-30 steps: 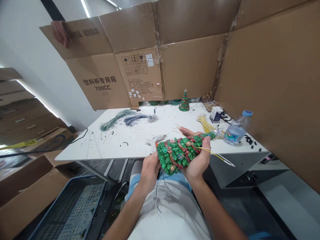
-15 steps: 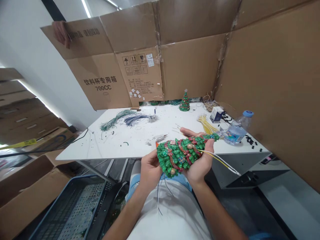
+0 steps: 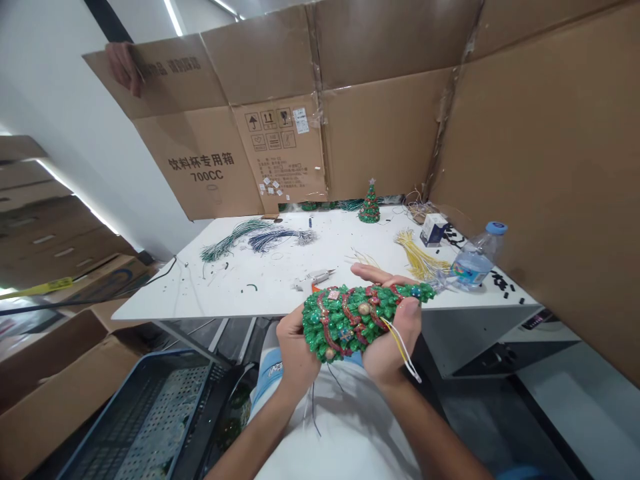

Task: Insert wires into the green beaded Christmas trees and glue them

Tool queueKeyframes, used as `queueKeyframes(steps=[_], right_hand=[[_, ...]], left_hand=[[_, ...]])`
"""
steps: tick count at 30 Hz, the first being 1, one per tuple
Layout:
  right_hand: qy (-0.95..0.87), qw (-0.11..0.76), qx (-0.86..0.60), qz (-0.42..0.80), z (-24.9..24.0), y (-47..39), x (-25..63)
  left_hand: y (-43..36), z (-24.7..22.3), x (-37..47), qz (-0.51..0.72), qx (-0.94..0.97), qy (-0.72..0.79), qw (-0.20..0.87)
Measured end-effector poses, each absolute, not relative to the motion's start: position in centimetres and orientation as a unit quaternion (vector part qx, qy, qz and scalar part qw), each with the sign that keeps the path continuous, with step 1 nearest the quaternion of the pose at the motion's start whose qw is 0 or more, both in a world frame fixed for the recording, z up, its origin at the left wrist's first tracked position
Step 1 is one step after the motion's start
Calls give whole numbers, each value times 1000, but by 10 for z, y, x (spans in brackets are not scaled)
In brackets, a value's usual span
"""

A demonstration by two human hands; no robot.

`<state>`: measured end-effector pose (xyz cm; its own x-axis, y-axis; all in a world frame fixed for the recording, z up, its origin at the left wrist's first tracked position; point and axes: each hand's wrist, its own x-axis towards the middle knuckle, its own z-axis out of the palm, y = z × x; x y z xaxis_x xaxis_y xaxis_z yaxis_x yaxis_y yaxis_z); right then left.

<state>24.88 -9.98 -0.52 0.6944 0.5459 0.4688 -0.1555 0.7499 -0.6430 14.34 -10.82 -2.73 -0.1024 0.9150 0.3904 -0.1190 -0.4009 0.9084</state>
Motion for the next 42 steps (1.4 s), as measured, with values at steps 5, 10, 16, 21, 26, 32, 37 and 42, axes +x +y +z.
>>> queueKeyframes(steps=[5,10,16,21,26,32,37,42], right_hand=[[-332,882,-306,135,0,-96,253],[-296,892,-321,118,2,-89,259],[-277,889,-333,148,1,-90,260],[-258,885,-336,195,0,-92,260],[-256,879,-336,220,2,-93,258],[-260,878,-333,225,3,-94,257],[-259,870,-338,249,2,-96,257],[-245,867,-345,263,4,-101,254]], left_hand=[[-97,-35,132,625,540,386,410],[-88,-35,119,611,557,396,399],[-90,-27,110,563,629,366,392],[-93,-21,112,522,723,315,324],[-95,-27,119,533,731,304,300],[-96,-37,116,562,759,305,123],[-95,-38,118,580,748,290,140],[-96,-50,127,609,725,301,114]])
